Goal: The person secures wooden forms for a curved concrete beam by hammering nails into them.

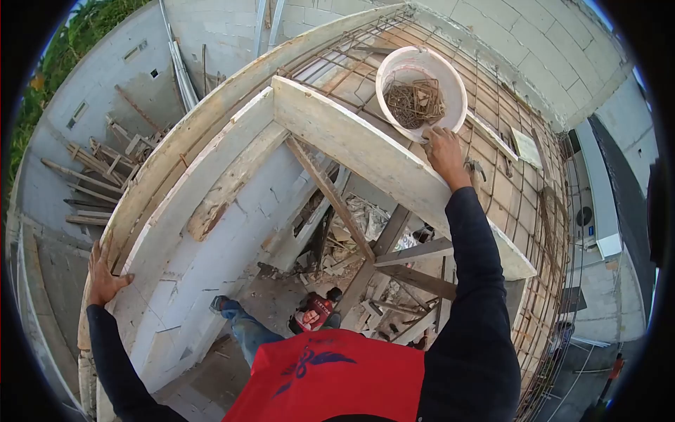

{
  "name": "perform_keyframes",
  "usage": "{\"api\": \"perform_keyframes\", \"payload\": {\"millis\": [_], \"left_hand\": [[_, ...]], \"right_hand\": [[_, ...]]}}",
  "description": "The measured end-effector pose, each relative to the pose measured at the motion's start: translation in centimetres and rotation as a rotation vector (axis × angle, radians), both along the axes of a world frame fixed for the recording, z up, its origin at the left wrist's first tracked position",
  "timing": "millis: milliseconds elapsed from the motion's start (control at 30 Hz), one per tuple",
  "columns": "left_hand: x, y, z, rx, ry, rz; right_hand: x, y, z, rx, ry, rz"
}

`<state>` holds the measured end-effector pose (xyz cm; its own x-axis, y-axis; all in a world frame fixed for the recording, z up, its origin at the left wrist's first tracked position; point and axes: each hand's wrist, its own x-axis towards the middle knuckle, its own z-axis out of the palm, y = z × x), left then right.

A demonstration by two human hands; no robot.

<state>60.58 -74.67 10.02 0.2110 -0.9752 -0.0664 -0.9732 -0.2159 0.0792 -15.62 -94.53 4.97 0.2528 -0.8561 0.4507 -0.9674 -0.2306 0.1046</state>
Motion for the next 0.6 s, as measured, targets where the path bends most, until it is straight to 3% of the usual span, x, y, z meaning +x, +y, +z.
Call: {"api": "perform_keyframes", "payload": {"millis": [200,267,300,367,433,500,533,600], "left_hand": [[0.4,-0.2,-0.1,0.026,0.001,0.017],[0.3,-0.3,-0.1,0.028,-0.007,0.012],[0.3,-0.2,0.0,0.034,-0.008,0.018],[0.4,-0.1,-0.2,0.033,-0.035,0.006],[0.0,-0.2,0.2,0.046,-0.023,0.015],[0.0,-0.3,0.2,0.048,-0.028,0.019],[0.4,-0.2,-0.1,0.043,-0.016,0.012],[0.4,0.0,-0.1,0.042,0.007,0.014]], "right_hand": [[0.0,0.4,1.8,0.226,-0.101,-0.031],[-0.3,-0.4,4.2,0.65,-0.354,0.024],[0.0,-1.2,4.6,0.648,-0.363,0.022],[0.8,-3.4,5.2,0.88,-0.751,-0.246],[-0.3,-7.1,2.2,0.873,-0.653,-0.206],[0.1,-9.8,0.2,0.594,-0.398,-0.173],[-0.2,-11.2,-1.0,0.594,-0.409,-0.173],[-0.6,-13.0,-2.4,0.14,-0.277,-0.06]]}}
